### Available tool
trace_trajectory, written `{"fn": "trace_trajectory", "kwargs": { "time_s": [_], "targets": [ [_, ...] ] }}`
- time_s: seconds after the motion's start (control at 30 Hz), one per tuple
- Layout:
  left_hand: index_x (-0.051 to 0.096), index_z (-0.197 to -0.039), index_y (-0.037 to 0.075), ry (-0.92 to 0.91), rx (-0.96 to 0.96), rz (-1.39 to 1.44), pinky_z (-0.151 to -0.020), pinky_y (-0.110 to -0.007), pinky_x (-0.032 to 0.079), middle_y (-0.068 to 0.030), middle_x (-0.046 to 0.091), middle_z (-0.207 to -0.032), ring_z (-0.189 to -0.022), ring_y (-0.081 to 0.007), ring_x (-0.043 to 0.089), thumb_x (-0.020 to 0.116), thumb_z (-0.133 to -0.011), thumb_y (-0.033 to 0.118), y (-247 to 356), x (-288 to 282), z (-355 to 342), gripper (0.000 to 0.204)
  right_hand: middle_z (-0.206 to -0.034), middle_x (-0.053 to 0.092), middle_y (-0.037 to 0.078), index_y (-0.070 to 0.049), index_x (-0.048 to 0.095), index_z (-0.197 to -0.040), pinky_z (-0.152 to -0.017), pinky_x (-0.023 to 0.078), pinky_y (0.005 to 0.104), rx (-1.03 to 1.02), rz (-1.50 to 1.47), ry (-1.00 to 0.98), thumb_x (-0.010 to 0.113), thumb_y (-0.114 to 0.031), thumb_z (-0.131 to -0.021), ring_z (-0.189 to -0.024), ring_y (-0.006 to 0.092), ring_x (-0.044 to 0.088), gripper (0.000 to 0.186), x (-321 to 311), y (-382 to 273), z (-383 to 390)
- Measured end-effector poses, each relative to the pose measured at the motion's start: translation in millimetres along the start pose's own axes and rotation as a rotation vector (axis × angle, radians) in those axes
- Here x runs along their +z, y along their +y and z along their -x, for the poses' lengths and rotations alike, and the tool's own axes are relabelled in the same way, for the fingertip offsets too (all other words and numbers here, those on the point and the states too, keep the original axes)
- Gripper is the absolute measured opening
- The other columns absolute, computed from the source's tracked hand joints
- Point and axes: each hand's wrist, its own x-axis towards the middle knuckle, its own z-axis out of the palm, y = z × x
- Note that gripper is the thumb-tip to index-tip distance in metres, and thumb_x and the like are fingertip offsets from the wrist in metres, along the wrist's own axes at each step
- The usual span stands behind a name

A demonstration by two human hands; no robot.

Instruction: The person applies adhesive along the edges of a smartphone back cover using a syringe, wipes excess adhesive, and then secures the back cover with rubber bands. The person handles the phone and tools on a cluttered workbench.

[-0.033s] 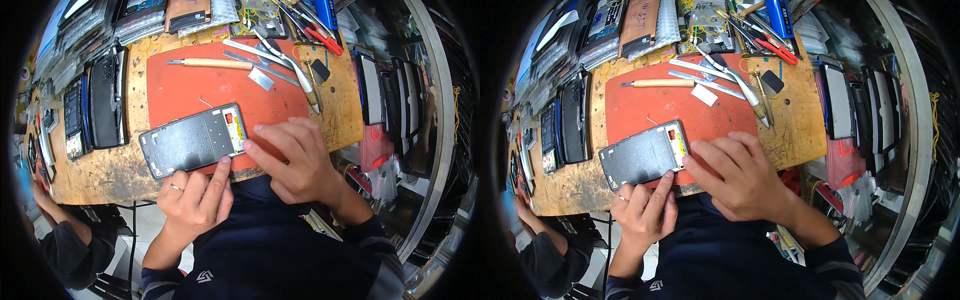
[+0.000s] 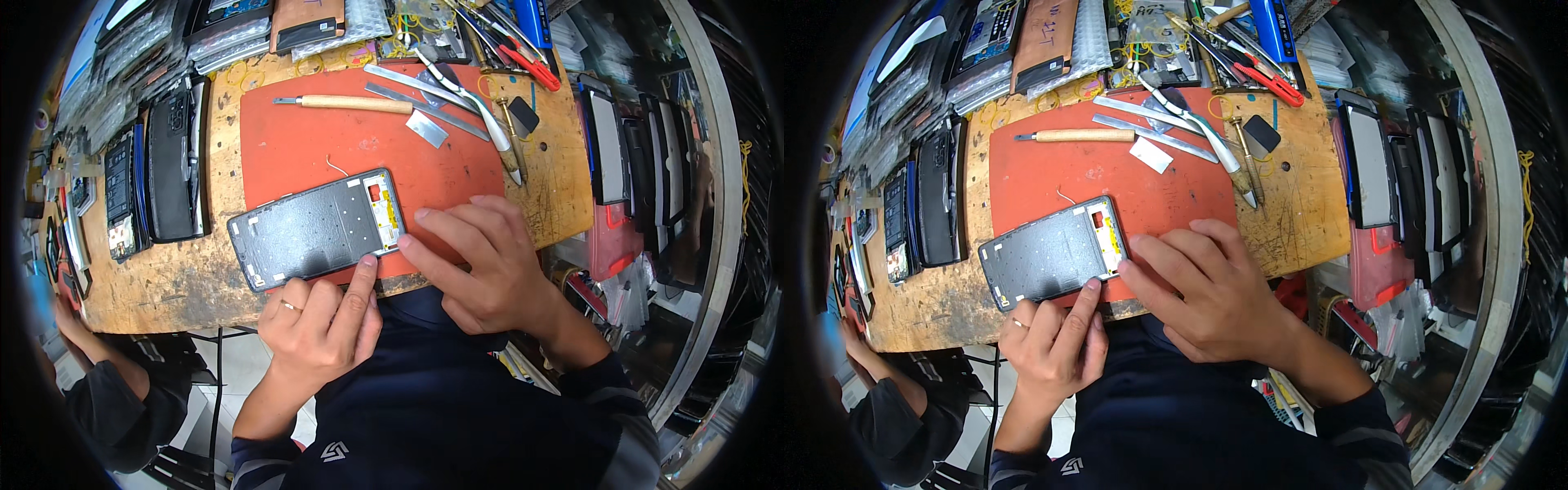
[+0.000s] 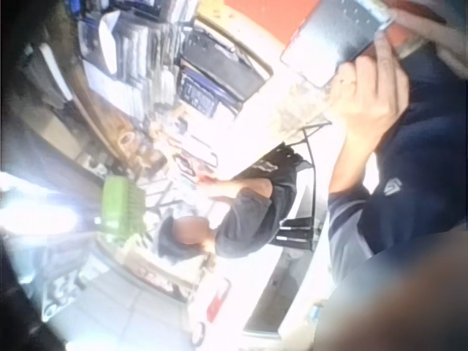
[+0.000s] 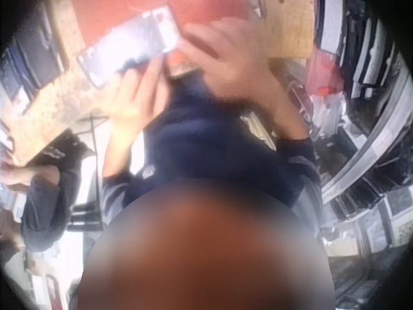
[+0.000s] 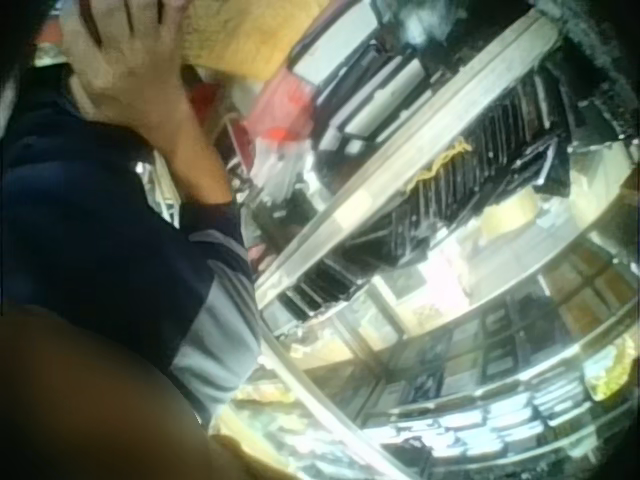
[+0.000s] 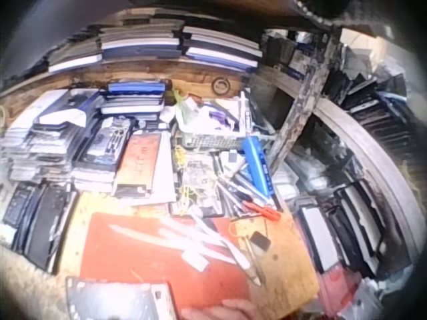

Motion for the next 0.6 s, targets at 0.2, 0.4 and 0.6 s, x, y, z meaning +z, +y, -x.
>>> {"fn": "trace_trajectory", "kwargs": {
  "time_s": [0.2,0.4,0.6],
  "targets": [
    [0.083,-0.116,0.012,0.038,0.019,-0.050,-0.051,-0.030,0.034,0.0013,0.038,-0.066,-0.058,-0.0161,0.041,0.076,-0.073,0.018,1,6,-1,0.044,-0.135,0.062,0.011,-0.010,0.073,-0.130,-0.103,0.045,0.0527,-0.015,0.052,0.005,0.067,-0.018,-0.074,-0.115,0.0296,0.059,0.058,6,2,6],
    [0.084,-0.107,0.009,0.119,-0.078,0.056,-0.050,-0.031,0.034,0.0015,0.043,-0.064,-0.055,-0.0177,0.041,0.074,-0.069,0.013,-10,-14,17,0.040,-0.135,0.062,0.012,-0.009,0.071,-0.130,-0.106,0.043,0.0501,-0.082,0.018,0.040,0.072,-0.021,-0.076,-0.118,0.0276,0.059,0.056,7,-6,-1],
    [0.084,-0.106,0.007,0.196,-0.220,-0.093,-0.051,-0.032,0.034,-0.0004,0.046,-0.063,-0.055,-0.0199,0.041,0.074,-0.071,0.005,-35,-23,44,0.037,-0.135,0.062,0.012,-0.009,0.072,-0.127,-0.105,0.043,0.0500,-0.077,0.024,-0.002,0.072,-0.019,-0.076,-0.117,0.0280,0.059,0.052,10,-8,-11]
  ]
}}
